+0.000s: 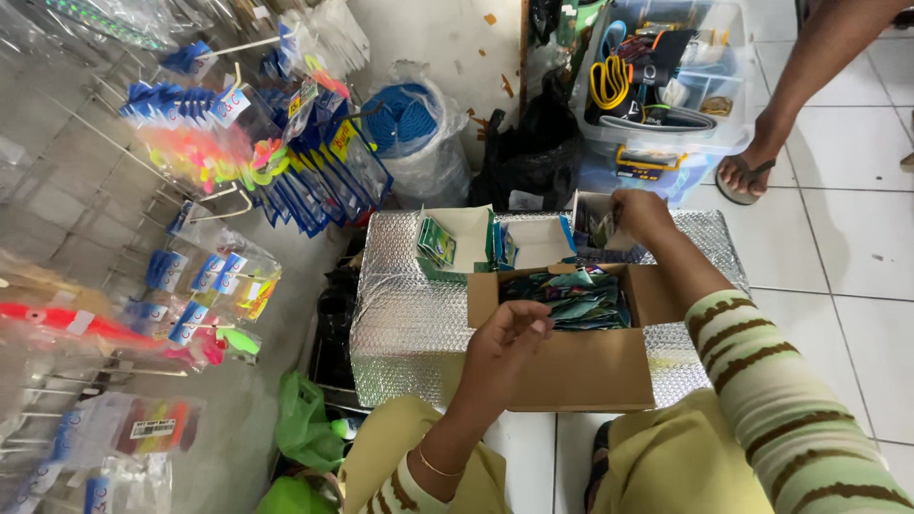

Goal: The person sorts various small packets of fishing lures from a larger box into smaller green and blue boxes on a table.

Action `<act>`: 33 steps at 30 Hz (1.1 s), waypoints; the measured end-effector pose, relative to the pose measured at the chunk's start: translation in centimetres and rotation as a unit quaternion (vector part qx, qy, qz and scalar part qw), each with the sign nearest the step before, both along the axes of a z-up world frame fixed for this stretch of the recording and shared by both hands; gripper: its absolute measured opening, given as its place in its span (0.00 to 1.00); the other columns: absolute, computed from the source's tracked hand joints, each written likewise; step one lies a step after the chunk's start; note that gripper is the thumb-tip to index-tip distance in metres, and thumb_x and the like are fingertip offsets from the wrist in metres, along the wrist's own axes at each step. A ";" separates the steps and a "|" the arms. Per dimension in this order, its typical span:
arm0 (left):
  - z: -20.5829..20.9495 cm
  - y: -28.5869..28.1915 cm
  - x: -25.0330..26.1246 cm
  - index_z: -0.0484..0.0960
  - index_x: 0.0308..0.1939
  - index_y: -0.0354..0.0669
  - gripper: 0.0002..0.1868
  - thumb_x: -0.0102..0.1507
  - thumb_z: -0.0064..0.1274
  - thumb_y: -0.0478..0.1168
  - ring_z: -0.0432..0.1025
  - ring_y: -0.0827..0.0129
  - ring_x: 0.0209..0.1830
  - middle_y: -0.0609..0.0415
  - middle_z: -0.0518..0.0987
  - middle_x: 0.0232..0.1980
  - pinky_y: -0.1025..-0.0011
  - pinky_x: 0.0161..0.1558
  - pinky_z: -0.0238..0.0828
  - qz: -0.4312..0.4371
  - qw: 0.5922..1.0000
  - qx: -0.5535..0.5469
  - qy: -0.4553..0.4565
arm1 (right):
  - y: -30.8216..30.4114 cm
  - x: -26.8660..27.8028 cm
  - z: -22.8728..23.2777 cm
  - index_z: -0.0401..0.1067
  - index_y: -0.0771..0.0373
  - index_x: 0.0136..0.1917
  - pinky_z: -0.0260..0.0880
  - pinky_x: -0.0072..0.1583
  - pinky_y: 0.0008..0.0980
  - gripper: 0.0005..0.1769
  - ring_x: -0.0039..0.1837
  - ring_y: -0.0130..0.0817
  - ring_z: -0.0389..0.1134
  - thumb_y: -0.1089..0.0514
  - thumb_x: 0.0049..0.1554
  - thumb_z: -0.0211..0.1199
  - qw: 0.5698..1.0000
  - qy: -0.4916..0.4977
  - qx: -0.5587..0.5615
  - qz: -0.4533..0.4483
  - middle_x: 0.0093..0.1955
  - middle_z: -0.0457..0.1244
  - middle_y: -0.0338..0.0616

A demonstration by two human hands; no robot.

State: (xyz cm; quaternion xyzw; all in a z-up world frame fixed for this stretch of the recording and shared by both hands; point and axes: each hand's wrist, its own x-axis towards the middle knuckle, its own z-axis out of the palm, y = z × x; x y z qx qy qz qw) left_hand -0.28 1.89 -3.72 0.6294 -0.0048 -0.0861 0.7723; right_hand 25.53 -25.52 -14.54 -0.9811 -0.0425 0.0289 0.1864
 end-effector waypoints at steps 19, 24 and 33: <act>-0.3 -0.5 0.2 0.79 0.52 0.45 0.11 0.67 0.52 0.42 0.75 0.74 0.49 0.58 0.81 0.46 0.75 0.50 0.71 -0.011 1.000 0.016 0.021 | 3.3 -1.6 0.3 0.56 0.60 0.74 0.69 0.55 0.60 0.36 0.62 0.68 0.67 0.65 0.55 0.63 0.996 0.067 0.023 -0.049 0.63 0.65 0.68; 0.1 -0.3 0.1 0.80 0.50 0.47 0.08 0.68 0.51 0.41 0.75 0.76 0.48 0.60 0.81 0.46 0.76 0.53 0.70 -0.026 0.998 0.045 -0.025 | 3.8 -1.9 0.6 0.53 0.62 0.75 0.68 0.57 0.58 0.39 0.64 0.66 0.67 0.58 0.55 0.68 0.997 0.068 -0.010 -0.030 0.64 0.65 0.66; 0.8 -0.5 -0.3 0.80 0.51 0.47 0.09 0.67 0.53 0.40 0.78 0.75 0.53 0.59 0.83 0.51 0.77 0.53 0.72 -0.046 0.997 0.067 -0.004 | 1.5 -2.7 0.4 0.55 0.49 0.81 0.69 0.62 0.39 0.54 0.70 0.39 0.68 0.70 0.45 0.69 0.977 0.139 0.048 0.152 0.71 0.65 0.43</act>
